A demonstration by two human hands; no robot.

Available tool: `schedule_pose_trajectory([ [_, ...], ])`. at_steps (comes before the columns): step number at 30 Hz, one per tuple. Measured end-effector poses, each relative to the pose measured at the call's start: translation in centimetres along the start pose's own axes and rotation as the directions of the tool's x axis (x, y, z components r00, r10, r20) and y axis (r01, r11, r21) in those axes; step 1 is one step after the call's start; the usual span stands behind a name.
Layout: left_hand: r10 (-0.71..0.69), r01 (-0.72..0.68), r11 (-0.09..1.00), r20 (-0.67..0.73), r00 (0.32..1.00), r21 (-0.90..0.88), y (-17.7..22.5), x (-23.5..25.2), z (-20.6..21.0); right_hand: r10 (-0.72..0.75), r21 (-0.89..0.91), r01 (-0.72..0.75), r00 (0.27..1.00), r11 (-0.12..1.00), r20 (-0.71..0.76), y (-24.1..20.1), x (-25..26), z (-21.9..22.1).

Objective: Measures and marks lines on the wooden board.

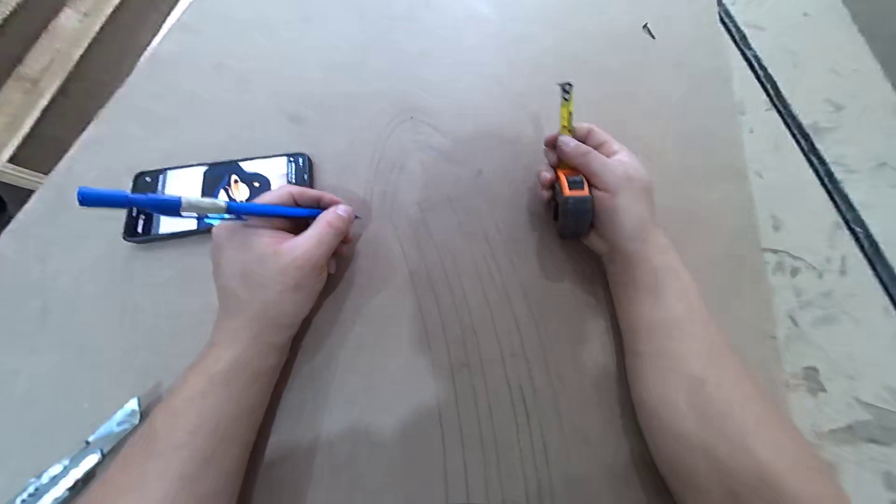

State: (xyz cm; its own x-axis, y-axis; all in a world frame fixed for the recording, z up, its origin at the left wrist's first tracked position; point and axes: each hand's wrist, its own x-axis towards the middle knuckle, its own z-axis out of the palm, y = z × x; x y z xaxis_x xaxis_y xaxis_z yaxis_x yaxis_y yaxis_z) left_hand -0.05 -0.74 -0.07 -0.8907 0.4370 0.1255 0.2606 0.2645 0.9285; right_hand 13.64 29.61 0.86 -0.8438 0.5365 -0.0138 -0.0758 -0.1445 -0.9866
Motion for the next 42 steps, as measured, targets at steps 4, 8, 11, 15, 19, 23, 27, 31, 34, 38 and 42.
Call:
schedule_pose_trajectory([
  [4,0.031,-0.03,0.999,0.01,0.999,-0.023,-0.3,0.1,0.2,-0.084,0.023,0.088,0.989,0.996,-0.12,-0.2,-8.6,-4.7],
  [8,0.057,-0.058,0.998,-0.025,0.998,-0.03,-0.1,-0.2,0.4,-0.15,0.081,0.164,0.976,0.983,-0.156,0.3,-9.7,-5.8],
  [11,0.142,-0.147,0.989,-0.148,0.979,-0.025,0.0,-1.0,0.4,-0.174,0.051,0.183,0.975,0.982,-0.136,0.2,-8.9,-5.5],
  [15,0.108,-0.112,0.994,-0.227,0.968,-0.003,2.3,-9.6,-1.0,-0.168,0.098,0.184,0.974,0.978,-0.149,0.2,-8.8,-5.5],
  [19,0.001,0.016,0.998,-0.283,0.959,0.059,4.5,-24.6,-2.6,-0.197,0.073,0.208,0.971,0.975,-0.137,0.3,-8.6,-5.3],
  [23,0.011,0.083,0.959,-0.329,0.944,0.272,3.8,-34.3,-3.2,-0.198,0.07,0.208,0.971,0.976,-0.135,0.3,-8.2,-5.1],
  [27,-0.026,0.194,0.913,-0.425,0.905,0.358,3.6,-35.3,-2.4,-0.182,0.082,0.199,0.967,0.977,-0.177,0.1,-7.9,-4.9],
  [31,-0.064,0.263,0.874,-0.439,0.896,0.409,4.0,-34.8,-2.0,-0.168,0.08,0.188,0.964,0.979,-0.204,0.1,-7.6,-4.6],
  [34,-0.063,0.268,0.868,-0.443,0.895,0.419,4.0,-34.9,-1.9,-0.154,0.076,0.174,0.964,0.982,-0.216,0.0,-7.6,-4.6],
  [38,-0.055,0.253,0.877,-0.438,0.897,0.409,3.6,-34.8,-1.9,-0.153,0.078,0.175,0.961,0.981,-0.232,-0.2,-7.4,-4.5],
  [42,-0.046,0.252,0.863,-0.428,0.902,0.437,3.0,-35.1,-2.3,-0.145,0.079,0.167,0.962,0.983,-0.229,-0.2,-7.4,-4.3],
])
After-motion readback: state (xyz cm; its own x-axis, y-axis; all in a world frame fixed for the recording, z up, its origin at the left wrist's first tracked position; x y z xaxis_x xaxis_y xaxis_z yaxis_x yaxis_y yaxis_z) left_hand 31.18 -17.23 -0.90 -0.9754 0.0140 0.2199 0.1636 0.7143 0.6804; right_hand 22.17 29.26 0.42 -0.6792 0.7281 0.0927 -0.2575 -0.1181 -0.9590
